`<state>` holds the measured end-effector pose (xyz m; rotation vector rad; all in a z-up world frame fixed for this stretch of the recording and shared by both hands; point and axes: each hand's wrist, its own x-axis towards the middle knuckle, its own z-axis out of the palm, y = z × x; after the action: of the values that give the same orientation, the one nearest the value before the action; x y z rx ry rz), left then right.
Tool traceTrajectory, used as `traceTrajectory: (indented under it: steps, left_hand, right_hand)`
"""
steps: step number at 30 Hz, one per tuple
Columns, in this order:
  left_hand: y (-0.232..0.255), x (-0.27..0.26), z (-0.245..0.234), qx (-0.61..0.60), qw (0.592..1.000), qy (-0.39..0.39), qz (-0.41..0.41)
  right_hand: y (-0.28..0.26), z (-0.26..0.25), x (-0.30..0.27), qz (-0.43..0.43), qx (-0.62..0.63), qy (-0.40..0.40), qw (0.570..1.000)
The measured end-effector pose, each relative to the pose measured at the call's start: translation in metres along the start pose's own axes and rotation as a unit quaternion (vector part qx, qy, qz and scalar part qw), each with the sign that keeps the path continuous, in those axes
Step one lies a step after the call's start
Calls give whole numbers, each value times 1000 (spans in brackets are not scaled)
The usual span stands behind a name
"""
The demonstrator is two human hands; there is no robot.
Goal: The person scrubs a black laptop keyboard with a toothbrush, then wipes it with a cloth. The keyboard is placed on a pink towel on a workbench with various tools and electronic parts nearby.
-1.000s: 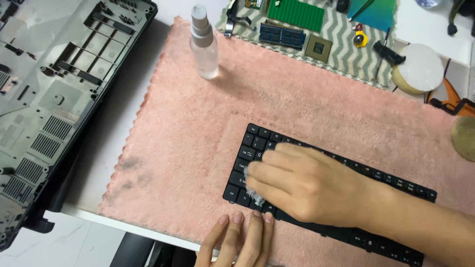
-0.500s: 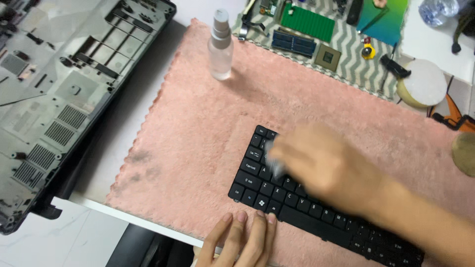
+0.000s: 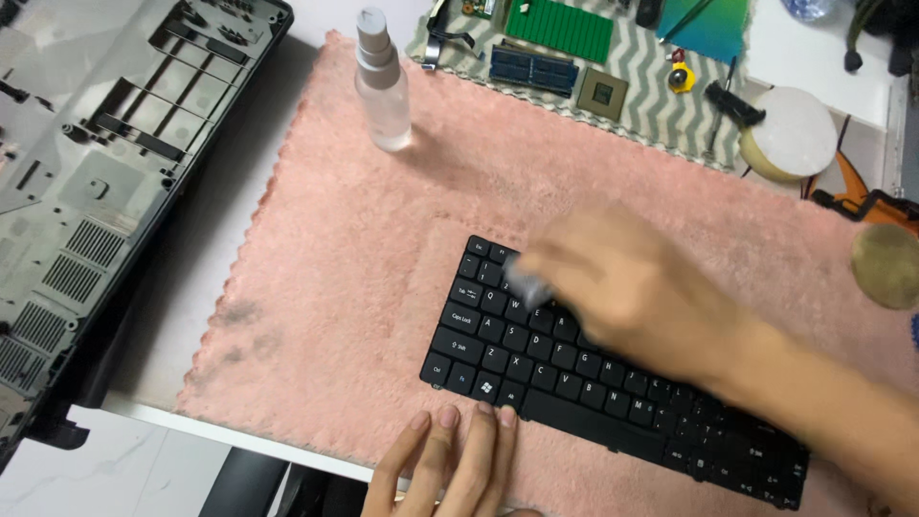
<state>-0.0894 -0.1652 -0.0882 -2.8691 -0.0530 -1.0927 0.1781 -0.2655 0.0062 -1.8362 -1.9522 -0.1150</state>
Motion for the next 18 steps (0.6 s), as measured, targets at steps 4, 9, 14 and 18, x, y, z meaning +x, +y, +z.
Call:
traceTrajectory:
  steps: [4, 9, 14, 18]
  left_hand:
    - [-1, -4, 0, 2, 1000, -11, 3]
    - [-4, -3, -5, -9, 999, -29, 25]
    - [-2, -6, -1, -12, 1000, -17, 15]
    - [-8, 7, -10, -12, 999, -27, 31]
  right_hand:
    - [-29, 4, -7, 7, -12, -19, 1000]
    - [-14, -1, 0, -4, 41, -12, 999]
    - [-41, 3, -5, -42, 50, -41, 997]
    - [-18, 5, -12, -9, -10, -29, 999]
